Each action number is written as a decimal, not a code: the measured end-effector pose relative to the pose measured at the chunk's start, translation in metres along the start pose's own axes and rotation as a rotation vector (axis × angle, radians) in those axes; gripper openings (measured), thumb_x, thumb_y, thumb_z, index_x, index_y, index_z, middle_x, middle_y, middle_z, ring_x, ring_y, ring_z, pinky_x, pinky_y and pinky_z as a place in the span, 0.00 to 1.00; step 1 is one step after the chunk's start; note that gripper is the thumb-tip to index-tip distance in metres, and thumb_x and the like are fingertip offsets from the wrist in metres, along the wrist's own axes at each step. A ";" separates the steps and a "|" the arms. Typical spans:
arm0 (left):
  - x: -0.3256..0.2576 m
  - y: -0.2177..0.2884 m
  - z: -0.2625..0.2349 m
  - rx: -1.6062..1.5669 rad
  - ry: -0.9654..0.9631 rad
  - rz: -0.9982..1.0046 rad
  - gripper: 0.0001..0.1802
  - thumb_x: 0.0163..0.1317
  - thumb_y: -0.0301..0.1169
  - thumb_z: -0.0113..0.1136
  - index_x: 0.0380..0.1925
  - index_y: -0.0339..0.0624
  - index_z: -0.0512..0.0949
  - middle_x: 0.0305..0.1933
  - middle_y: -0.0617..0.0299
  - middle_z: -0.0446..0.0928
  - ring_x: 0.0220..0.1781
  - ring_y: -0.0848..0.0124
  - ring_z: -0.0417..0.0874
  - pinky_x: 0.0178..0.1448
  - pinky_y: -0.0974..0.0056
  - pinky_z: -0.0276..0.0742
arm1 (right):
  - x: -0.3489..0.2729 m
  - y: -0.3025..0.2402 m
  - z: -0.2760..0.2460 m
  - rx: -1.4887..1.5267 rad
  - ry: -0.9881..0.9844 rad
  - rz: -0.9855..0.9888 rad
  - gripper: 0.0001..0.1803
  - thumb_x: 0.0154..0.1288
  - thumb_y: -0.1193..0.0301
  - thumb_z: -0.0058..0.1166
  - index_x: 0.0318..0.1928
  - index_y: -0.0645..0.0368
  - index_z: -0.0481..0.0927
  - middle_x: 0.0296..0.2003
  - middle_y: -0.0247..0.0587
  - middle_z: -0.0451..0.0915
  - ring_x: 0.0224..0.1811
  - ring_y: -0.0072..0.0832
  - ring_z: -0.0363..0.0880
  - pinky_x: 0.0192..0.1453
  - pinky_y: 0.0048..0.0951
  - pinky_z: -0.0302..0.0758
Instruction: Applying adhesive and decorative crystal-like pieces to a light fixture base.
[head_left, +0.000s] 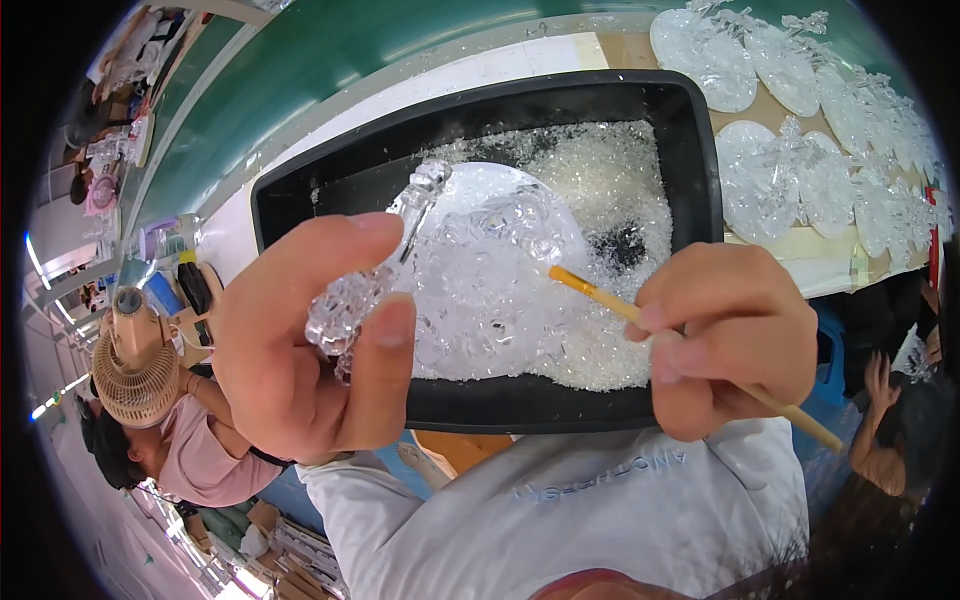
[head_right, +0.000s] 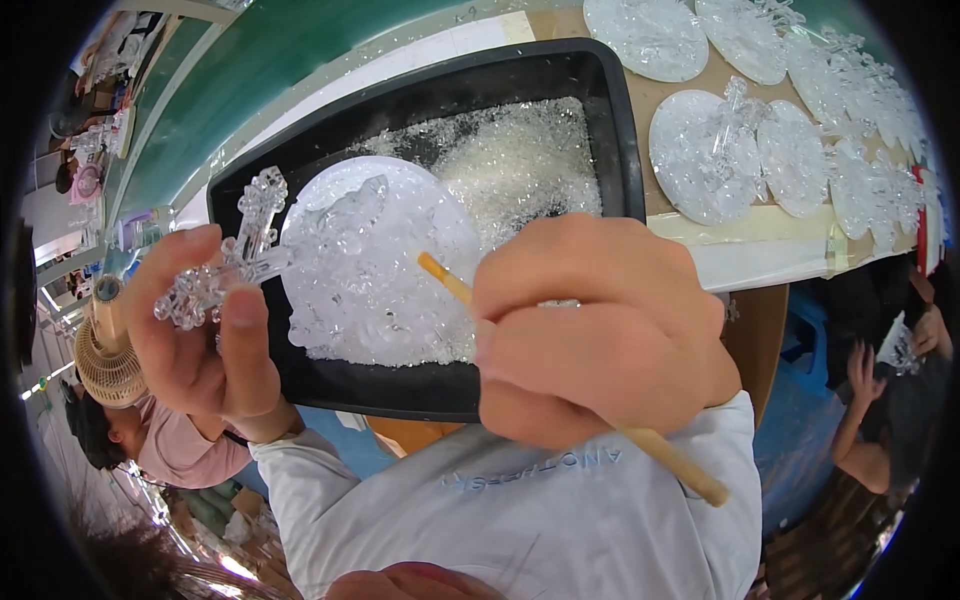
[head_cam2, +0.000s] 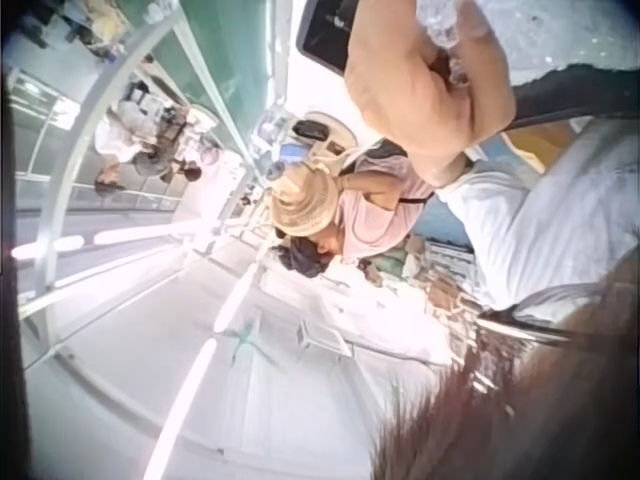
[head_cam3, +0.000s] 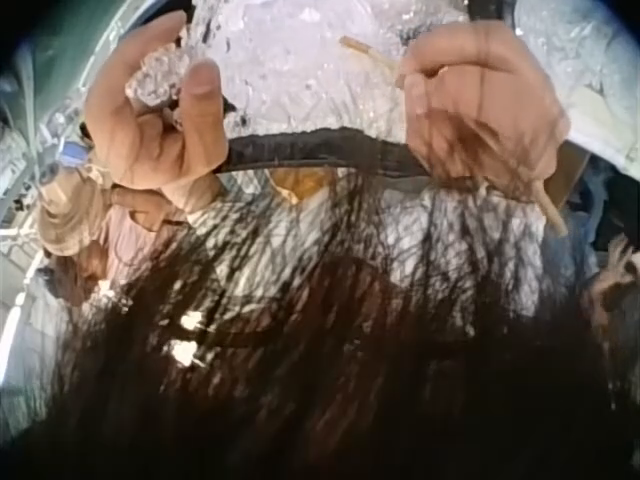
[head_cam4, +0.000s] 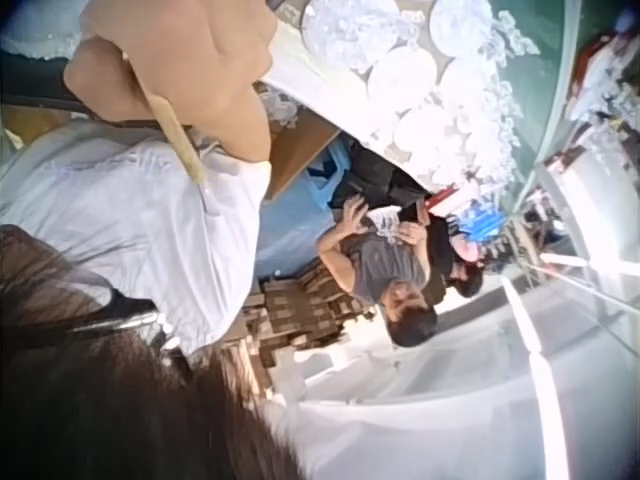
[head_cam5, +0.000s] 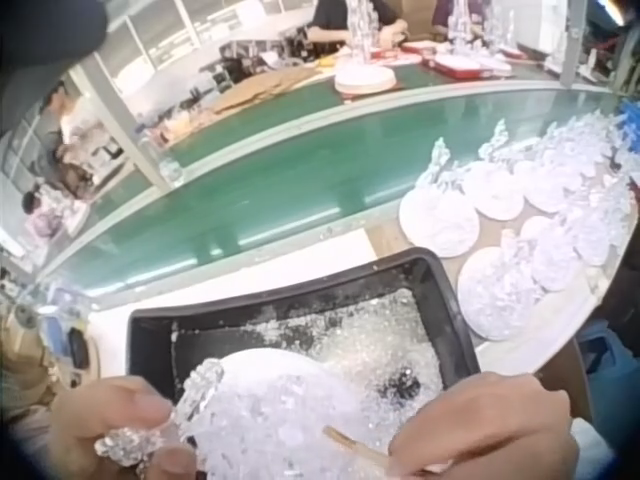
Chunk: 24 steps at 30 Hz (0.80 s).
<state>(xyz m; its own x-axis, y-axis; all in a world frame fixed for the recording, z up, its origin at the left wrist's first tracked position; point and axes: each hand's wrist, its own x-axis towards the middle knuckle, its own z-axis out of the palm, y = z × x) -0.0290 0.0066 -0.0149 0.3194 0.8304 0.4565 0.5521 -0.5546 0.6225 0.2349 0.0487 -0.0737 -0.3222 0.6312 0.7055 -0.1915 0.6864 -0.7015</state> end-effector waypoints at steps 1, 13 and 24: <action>0.000 -0.003 0.003 0.022 0.026 0.031 0.21 0.61 0.25 0.64 0.53 0.28 0.72 0.51 0.52 0.76 0.43 0.73 0.75 0.50 0.73 0.69 | -0.002 0.002 0.001 -0.007 0.000 0.004 0.14 0.46 0.87 0.55 0.36 0.63 0.77 0.35 0.51 0.78 0.25 0.33 0.81 0.27 0.30 0.79; 0.002 -0.004 0.004 0.079 0.097 0.134 0.20 0.61 0.24 0.63 0.52 0.27 0.73 0.51 0.52 0.76 0.37 0.76 0.75 0.44 0.75 0.69 | -0.001 0.004 0.003 -0.001 0.024 -0.046 0.12 0.47 0.85 0.57 0.36 0.65 0.77 0.33 0.52 0.79 0.24 0.35 0.82 0.26 0.30 0.81; 0.004 0.005 -0.011 0.132 -0.035 0.101 0.22 0.57 0.16 0.62 0.52 0.20 0.70 0.44 0.42 0.78 0.29 0.69 0.78 0.34 0.69 0.73 | 0.000 0.012 0.006 0.098 -0.027 -0.093 0.11 0.45 0.82 0.59 0.33 0.65 0.76 0.29 0.51 0.80 0.18 0.33 0.79 0.21 0.31 0.80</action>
<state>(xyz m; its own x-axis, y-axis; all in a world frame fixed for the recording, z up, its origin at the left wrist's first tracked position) -0.0334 0.0066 -0.0035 0.4043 0.7731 0.4887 0.6112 -0.6258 0.4845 0.2270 0.0549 -0.0824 -0.3238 0.5553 0.7660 -0.3114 0.7020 -0.6405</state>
